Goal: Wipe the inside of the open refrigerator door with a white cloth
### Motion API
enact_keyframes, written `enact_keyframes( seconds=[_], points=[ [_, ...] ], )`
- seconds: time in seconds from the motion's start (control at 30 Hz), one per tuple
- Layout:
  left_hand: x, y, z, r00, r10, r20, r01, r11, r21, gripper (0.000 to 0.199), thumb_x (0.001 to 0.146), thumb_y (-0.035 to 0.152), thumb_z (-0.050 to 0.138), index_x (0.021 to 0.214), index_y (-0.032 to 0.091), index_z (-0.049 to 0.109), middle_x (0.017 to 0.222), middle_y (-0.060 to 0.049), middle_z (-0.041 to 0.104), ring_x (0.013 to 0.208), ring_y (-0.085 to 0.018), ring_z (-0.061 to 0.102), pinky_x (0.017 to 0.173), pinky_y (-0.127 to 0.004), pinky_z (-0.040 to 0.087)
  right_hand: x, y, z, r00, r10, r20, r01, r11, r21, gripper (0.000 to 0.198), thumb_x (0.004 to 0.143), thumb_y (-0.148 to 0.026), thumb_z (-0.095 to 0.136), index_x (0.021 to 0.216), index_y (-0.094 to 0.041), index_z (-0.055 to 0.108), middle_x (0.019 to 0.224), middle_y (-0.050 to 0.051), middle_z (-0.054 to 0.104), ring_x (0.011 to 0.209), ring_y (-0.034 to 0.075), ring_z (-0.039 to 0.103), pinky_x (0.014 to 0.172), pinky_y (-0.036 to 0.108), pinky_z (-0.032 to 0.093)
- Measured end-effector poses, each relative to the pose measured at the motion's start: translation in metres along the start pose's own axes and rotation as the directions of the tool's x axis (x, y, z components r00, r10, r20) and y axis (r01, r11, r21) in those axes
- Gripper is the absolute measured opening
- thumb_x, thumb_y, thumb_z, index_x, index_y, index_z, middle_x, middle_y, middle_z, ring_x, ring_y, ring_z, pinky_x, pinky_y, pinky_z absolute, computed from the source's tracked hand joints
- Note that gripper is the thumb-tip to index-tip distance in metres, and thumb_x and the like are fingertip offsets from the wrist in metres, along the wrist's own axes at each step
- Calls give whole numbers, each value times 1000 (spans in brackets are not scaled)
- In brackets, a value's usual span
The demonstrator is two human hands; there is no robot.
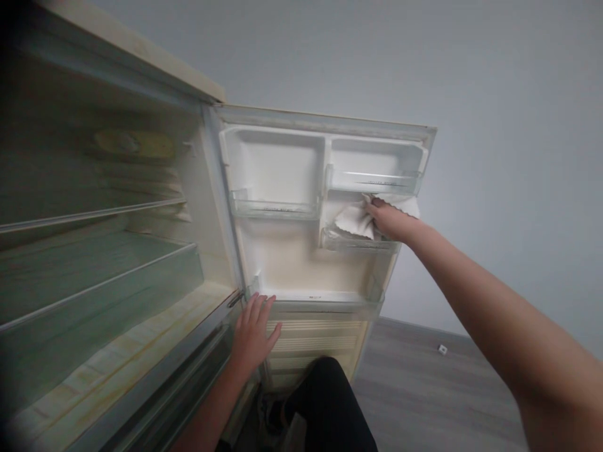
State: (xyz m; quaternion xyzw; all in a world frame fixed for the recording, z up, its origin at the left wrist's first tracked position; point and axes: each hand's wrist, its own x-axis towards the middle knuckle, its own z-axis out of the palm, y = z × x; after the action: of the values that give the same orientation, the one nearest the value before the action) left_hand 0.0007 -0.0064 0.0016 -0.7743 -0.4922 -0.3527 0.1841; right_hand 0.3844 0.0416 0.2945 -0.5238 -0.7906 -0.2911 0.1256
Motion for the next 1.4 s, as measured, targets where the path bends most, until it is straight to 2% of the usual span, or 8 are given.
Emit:
enact_keyframes(
  seconds=[0.17,0.27,0.5,0.83,1.07,1.23,1.3,1.4],
  points=[
    [-1,2,1,1000,-1,-12,1,1000,14,56,95,31,61,148,17,50,149,-17,56,147,-36,42,110,-53,46,-4,-37,-27,989,125,-74,-74,872,485,37,98,-39,41,111,-14,66,105,12,73,94,25,65,87,37,53],
    [-1,2,3,1000,-2,-21,2,1000,26,56,95,32,61,148,17,50,149,-18,56,147,-36,42,111,-53,44,-11,-72,-30,998,-46,-43,63,779,624,45,98,-53,42,114,-17,64,110,10,72,101,26,65,92,40,53],
    [1,0,3,999,-22,-23,23,1000,21,55,95,33,61,146,15,50,147,-19,56,147,-38,41,113,-53,43,-17,-128,-20,984,-91,150,65,983,171,41,102,-53,39,109,-16,57,111,18,69,104,33,64,99,46,47],
    [1,-4,-1,1000,13,-3,-13,1000,-18,56,96,32,59,149,16,48,148,-18,55,147,-37,42,114,-52,44,-24,-86,-27,932,80,353,-116,990,83,27,95,-31,45,105,-18,67,114,14,75,99,28,69,77,32,43],
    [2,-5,-2,1000,17,2,-17,1000,-21,55,96,33,59,148,17,50,147,-17,56,146,-37,43,112,-52,45,-59,-39,-11,975,5,222,-11,1000,27,31,98,-34,42,93,-19,68,98,12,74,87,24,67,76,32,43],
    [1,-4,-1,1000,10,-1,-10,1000,-27,54,97,33,57,148,17,49,147,-18,56,146,-37,42,112,-54,45,-81,-30,16,995,53,-81,-55,998,-20,33,98,-33,40,87,-18,68,91,15,71,86,26,63,77,36,47],
    [1,-3,0,1000,1,-7,-2,1000,-29,54,97,33,57,148,17,50,147,-18,56,147,-38,42,112,-54,45,-83,-40,35,942,180,-282,-187,982,1,35,97,-33,40,87,-19,70,88,16,70,88,28,63,78,40,50],
    [2,-1,1,1000,-2,-16,1,1000,-30,54,96,34,58,147,15,50,146,-19,56,147,-38,42,112,-55,45,-80,-62,65,750,385,-537,-370,918,141,40,100,-33,35,105,-21,73,98,17,71,104,33,63,92,54,53]
  ],
)
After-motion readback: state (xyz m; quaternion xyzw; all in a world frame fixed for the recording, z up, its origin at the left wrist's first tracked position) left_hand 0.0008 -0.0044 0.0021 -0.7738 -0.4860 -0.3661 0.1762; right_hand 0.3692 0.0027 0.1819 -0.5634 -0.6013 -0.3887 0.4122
